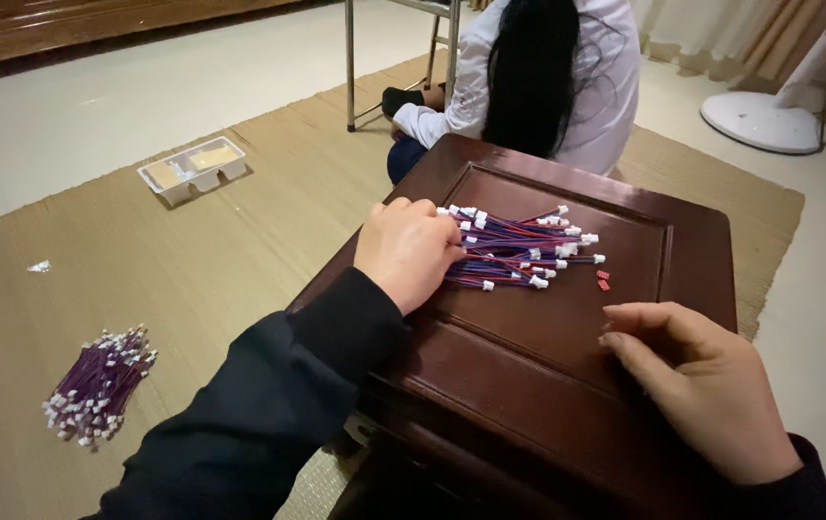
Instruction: Attaching small red plastic clips to electronic wire harnesses on a low table
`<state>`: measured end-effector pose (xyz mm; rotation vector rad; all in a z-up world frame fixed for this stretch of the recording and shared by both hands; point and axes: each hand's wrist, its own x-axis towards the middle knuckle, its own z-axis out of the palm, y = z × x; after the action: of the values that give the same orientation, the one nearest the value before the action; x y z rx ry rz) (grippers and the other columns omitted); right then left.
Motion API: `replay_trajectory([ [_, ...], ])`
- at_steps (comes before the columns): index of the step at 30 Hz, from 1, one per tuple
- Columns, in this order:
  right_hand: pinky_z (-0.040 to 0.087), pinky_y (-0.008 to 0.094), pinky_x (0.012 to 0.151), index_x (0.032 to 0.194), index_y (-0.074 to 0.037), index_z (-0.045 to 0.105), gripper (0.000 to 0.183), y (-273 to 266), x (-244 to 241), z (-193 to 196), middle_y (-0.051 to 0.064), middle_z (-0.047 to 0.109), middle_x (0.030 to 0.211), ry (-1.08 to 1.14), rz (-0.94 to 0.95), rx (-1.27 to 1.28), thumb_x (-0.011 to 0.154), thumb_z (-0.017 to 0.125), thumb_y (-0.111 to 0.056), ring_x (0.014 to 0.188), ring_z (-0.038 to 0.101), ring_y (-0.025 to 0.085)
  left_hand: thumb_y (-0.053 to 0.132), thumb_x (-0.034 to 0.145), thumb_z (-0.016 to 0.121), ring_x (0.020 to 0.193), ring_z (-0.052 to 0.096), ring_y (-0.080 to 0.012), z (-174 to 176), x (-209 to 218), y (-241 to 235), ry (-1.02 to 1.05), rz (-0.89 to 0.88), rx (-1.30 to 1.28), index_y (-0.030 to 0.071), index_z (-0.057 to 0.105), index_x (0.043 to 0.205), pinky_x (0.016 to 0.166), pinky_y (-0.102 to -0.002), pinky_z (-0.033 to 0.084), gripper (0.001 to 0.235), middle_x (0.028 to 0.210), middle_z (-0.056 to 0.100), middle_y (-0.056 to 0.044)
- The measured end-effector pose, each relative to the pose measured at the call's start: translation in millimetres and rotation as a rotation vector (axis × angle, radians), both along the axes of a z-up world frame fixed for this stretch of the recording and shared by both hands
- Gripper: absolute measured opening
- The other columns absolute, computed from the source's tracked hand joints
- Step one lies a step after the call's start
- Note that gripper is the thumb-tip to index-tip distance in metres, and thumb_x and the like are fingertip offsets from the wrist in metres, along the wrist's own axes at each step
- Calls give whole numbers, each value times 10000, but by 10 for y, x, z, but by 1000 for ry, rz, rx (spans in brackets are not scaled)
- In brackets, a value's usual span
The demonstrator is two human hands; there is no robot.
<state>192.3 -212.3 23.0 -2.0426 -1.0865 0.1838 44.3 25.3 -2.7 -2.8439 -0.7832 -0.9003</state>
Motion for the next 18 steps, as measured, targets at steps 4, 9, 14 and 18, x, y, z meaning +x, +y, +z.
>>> replay_trajectory([
  [4,598,260,696,1064,-99,741,298,19,-41,65,46,805,963,30,-59,-125,767,732,-89,732,759,150,279,796,714,765,596,-293,-15,-38,35,-48,-48,27,162,684,729,718,-423,435,138,803,637,-55],
  [9,565,242,727,979,-26,753,210,-11,-61,62,59,802,912,63,-22,81,771,722,-37,751,730,136,73,722,718,596,626,-247,183,-180,-119,-261,-203,-115,67,624,769,629,-342,496,106,683,678,-49],
  [14,592,259,728,974,-15,745,218,-32,-176,178,68,805,921,89,-70,82,756,731,-16,767,751,147,36,757,712,627,580,-135,376,-404,-469,-487,-310,-249,65,645,840,598,-250,481,110,758,654,-10],
  [18,620,278,755,904,-3,772,181,-64,-253,236,83,831,889,116,-131,66,723,760,3,767,783,163,41,769,745,615,587,-90,418,-470,-690,-650,-375,-580,19,703,872,577,-199,496,113,778,678,-20],
])
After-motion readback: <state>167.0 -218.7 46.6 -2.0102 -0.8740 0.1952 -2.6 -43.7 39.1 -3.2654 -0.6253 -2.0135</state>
